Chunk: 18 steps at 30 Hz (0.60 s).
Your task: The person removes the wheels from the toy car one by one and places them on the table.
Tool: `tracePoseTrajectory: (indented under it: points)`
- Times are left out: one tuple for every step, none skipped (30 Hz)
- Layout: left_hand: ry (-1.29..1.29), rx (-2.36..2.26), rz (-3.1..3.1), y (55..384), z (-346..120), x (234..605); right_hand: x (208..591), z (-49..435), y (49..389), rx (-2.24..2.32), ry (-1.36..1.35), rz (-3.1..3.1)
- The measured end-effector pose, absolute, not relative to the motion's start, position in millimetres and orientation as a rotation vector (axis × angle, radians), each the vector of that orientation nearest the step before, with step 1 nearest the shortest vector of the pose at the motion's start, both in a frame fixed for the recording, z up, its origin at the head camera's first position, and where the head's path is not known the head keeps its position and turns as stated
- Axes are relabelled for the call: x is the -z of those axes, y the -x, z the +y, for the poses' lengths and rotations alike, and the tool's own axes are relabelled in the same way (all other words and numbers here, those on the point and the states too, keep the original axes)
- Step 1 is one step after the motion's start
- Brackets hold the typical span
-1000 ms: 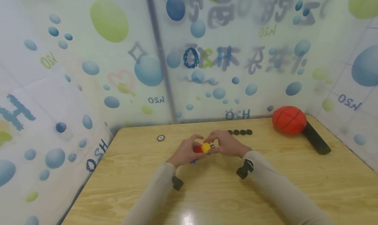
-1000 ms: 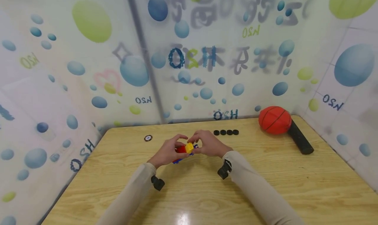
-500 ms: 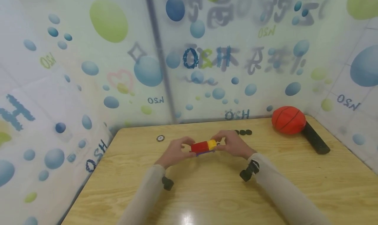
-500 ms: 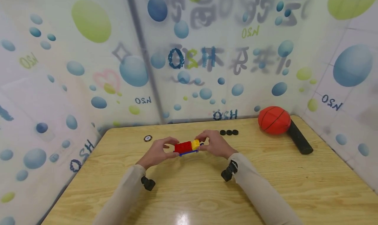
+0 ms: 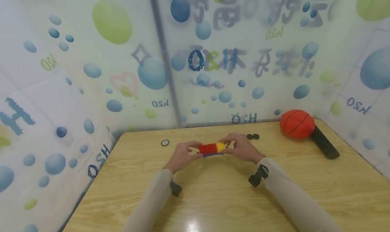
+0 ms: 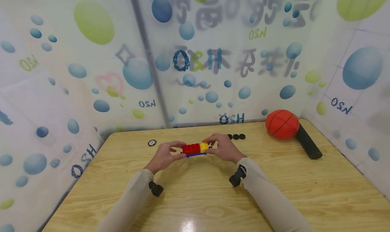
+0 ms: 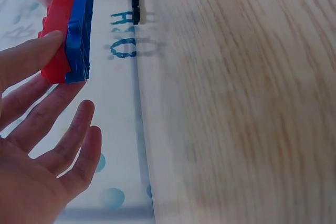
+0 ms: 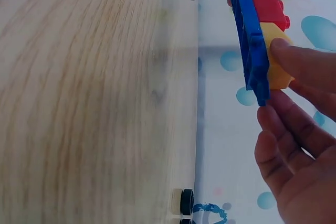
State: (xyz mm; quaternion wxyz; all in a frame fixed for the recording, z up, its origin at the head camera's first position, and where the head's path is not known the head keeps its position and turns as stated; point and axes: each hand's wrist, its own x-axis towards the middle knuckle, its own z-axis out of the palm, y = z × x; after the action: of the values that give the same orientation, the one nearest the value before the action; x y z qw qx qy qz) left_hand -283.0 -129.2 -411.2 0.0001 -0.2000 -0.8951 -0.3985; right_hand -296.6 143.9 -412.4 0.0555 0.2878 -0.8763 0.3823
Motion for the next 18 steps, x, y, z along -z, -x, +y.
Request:
tracePoseTrajectory:
  points:
    - [0.629, 1.248, -2.811, 284, -129, 412, 412, 144, 297, -1.154, -0.868, -2.670]
    - [0.629, 1.246, -2.811, 285, -128, 412, 412, 144, 298, -1.137, -0.863, -2.679]
    - [0.631, 1.237, -2.810, 286, -128, 413, 411, 144, 298, -1.119, -0.859, -2.688]
    - [0.630, 1.237, -2.808, 287, -127, 414, 410, 144, 298, -1.096, -0.862, -2.694]
    - [0.631, 1.234, -2.805, 288, -127, 415, 410, 143, 299, -1.079, -0.853, -2.710]
    - [0.637, 1.226, -2.801, 289, -127, 415, 409, 143, 300, -1.060, -0.851, -2.719]
    - [0.641, 1.215, -2.800, 289, -126, 416, 409, 142, 301, -1.041, -0.852, -2.729]
    - [0.638, 1.209, -2.802, 290, -125, 416, 409, 142, 302, -1.018, -0.849, -2.742]
    - [0.633, 1.196, -2.805, 291, -125, 417, 409, 141, 303, -1.004, -0.845, -2.756]
    - [0.625, 1.188, -2.811, 291, -124, 417, 409, 140, 304, -0.993, -0.841, -2.769]
    - [0.618, 1.173, -2.817, 292, -123, 417, 409, 140, 305, -0.988, -0.837, -2.782]
    - [0.606, 1.158, -2.826, 293, -121, 417, 409, 139, 307, -0.978, -0.837, -2.792]
    - [0.591, 1.144, -2.837, 294, -120, 418, 410, 139, 308, -0.966, -0.841, -2.801]
    - [0.584, 1.130, -2.843, 294, -119, 418, 411, 139, 309, -0.956, -0.842, -2.808]
    - [0.576, 1.114, -2.849, 295, -117, 418, 412, 139, 310, -0.951, -0.844, -2.815]
    - [0.568, 1.102, -2.853, 296, -116, 419, 412, 138, 311, -0.946, -0.846, -2.821]
    - [0.565, 1.081, -2.855, 296, -115, 419, 413, 138, 312, -0.940, -0.848, -2.828]
    - [0.563, 1.061, -2.857, 296, -114, 419, 414, 138, 313, -0.935, -0.848, -2.835]
